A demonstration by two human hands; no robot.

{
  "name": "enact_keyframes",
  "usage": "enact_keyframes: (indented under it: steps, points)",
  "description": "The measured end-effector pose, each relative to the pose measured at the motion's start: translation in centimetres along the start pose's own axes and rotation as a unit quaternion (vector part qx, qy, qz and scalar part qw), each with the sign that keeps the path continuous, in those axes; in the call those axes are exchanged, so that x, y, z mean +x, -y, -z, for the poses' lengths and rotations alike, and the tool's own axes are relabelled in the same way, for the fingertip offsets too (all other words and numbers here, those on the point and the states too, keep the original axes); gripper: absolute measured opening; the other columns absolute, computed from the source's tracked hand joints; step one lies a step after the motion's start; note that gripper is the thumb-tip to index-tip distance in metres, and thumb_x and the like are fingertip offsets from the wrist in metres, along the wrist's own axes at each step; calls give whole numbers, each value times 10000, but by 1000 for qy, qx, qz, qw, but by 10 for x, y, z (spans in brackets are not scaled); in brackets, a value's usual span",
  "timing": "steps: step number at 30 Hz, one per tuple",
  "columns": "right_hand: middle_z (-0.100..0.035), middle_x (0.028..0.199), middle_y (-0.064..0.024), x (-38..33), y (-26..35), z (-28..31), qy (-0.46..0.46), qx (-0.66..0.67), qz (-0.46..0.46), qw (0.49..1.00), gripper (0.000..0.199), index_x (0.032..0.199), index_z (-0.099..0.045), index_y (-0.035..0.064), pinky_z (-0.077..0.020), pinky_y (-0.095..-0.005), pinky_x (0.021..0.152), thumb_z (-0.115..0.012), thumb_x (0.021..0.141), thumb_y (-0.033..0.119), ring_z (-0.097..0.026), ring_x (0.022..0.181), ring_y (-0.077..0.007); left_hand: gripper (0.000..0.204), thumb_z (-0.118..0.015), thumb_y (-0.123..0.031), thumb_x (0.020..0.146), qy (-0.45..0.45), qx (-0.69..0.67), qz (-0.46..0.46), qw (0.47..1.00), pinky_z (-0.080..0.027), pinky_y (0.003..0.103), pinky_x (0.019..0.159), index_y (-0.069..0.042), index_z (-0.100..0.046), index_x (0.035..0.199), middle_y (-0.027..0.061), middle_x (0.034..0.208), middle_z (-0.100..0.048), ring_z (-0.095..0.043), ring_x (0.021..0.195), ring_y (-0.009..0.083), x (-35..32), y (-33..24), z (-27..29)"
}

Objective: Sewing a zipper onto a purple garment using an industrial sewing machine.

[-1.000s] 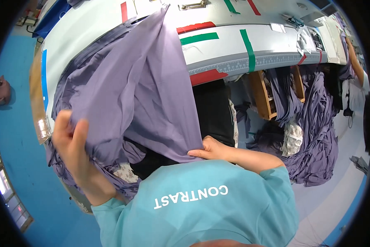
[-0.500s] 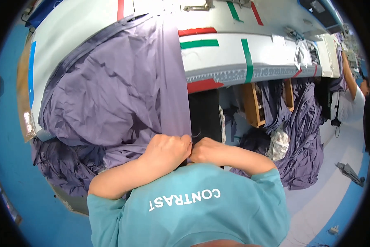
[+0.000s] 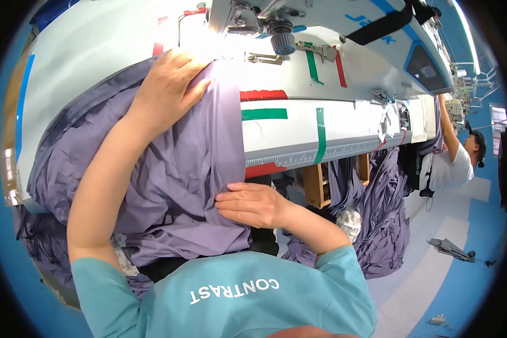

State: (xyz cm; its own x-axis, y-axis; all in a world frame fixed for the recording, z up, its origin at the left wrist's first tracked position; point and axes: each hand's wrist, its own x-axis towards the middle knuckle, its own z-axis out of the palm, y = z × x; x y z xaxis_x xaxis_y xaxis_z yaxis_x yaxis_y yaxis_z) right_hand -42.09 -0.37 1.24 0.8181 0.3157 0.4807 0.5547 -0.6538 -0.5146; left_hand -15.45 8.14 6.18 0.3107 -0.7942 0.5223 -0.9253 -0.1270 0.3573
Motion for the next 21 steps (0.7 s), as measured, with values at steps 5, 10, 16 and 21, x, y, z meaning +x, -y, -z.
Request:
enact_keyframes:
  steps: [5, 10, 16, 21]
  points:
    - [-680, 1072, -100, 11, -2, 10, -5, 14, 9, 1000, 234, 983, -699, -12, -517, -424, 999, -657, 768, 71, -648, 1085, -244, 417, -660, -153, 854, 61, 12, -59, 996, -394, 401, 1048, -66, -611, 1259, 127, 1224, -614, -527, 1191, 303, -1, 28, -5]
    - [-684, 1081, -92, 18, -4, 14, 4, 29, -4, 1000, 214, 983, -707, -6, -520, -415, 989, -658, 789, 71, -647, 1097, -240, 420, -672, -143, 826, 75, 21, -35, 996, -404, 402, 1036, -75, -628, 1238, 115, 1212, -618, -522, 1193, 293, 15, 24, 1]
    - [-692, 1063, -93, 23, -7, 19, 12, 35, 0, 999, 199, 975, -711, -1, -524, -404, 980, -653, 796, 65, -657, 1084, -235, 399, -677, -150, 820, 59, 45, -51, 996, -405, 410, 1032, -70, -637, 1210, 104, 1184, -617, -512, 1194, 284, 15, 35, -2]
    - [-694, 1051, -96, 29, -11, 22, 3, 23, 5, 1000, 188, 966, -714, 0, -524, -400, 980, -640, 800, 53, -662, 1079, -234, 330, -644, -202, 850, 37, 71, -76, 994, -399, 402, 1031, -77, -643, 1155, 50, 1172, -623, -506, 1195, 240, 23, 46, -4]
